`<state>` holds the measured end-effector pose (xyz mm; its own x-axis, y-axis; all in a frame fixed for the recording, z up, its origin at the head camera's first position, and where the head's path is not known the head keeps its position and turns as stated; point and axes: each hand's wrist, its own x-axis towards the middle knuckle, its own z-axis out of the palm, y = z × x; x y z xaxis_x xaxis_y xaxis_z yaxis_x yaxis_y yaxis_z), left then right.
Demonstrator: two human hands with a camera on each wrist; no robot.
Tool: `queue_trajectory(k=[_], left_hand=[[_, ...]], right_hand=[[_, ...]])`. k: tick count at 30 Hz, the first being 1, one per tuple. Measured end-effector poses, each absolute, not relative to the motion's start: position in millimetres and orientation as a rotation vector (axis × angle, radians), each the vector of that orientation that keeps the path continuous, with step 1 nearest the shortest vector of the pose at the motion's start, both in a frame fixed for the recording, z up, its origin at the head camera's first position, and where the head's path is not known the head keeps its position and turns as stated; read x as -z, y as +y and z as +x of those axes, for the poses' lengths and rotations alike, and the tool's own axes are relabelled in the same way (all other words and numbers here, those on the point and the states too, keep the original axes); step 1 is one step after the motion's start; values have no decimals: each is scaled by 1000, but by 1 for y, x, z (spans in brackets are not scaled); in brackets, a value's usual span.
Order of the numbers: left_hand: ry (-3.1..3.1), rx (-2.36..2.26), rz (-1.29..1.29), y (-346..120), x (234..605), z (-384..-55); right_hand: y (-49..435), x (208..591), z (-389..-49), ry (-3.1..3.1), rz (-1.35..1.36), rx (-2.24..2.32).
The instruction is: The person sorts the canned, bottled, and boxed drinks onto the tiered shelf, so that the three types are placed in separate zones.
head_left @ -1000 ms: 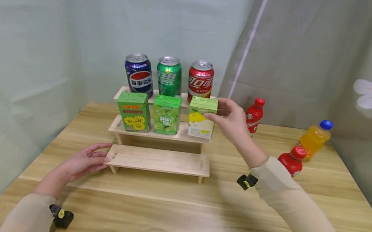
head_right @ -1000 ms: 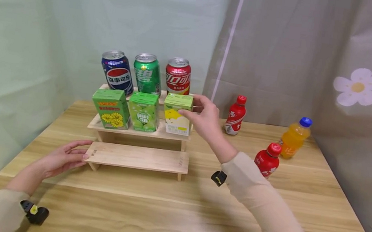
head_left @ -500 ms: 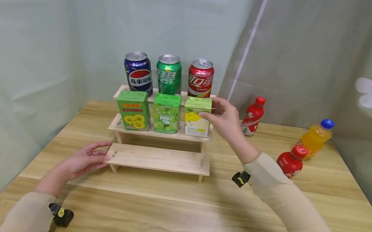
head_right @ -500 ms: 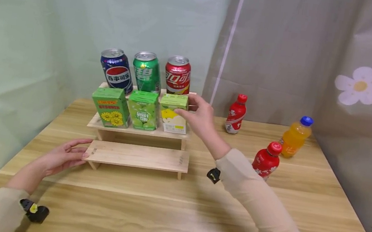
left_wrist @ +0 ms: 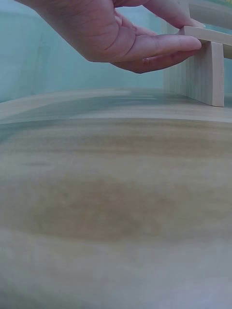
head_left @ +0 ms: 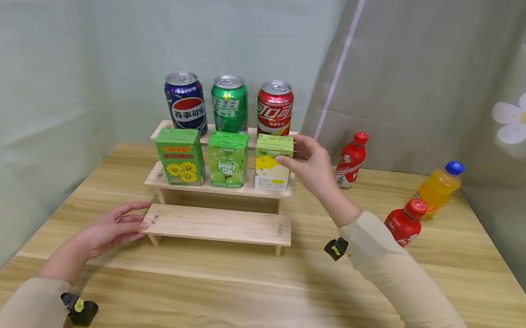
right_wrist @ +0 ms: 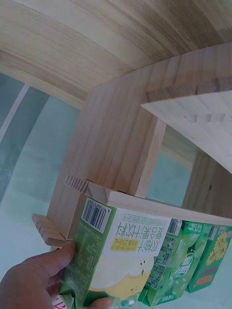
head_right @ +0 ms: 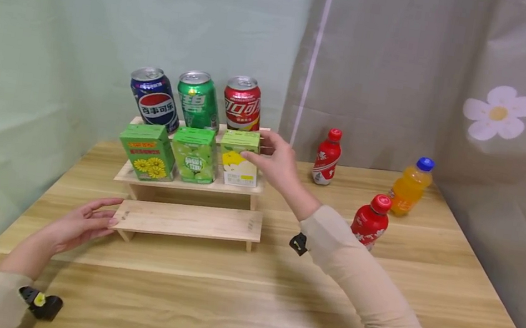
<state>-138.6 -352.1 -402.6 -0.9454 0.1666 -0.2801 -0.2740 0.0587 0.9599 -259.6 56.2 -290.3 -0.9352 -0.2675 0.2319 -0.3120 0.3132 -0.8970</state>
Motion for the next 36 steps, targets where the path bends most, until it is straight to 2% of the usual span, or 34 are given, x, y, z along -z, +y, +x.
queue_trajectory(k=[16,36], left_hand=[[2009,-1981,-77,-354,404,-136],[2031,-1965,-91,-353,405,-137]], right_hand=[[62,287,-255,-2526,586,-1671],[116,272,-228,-2415,628,-1556]])
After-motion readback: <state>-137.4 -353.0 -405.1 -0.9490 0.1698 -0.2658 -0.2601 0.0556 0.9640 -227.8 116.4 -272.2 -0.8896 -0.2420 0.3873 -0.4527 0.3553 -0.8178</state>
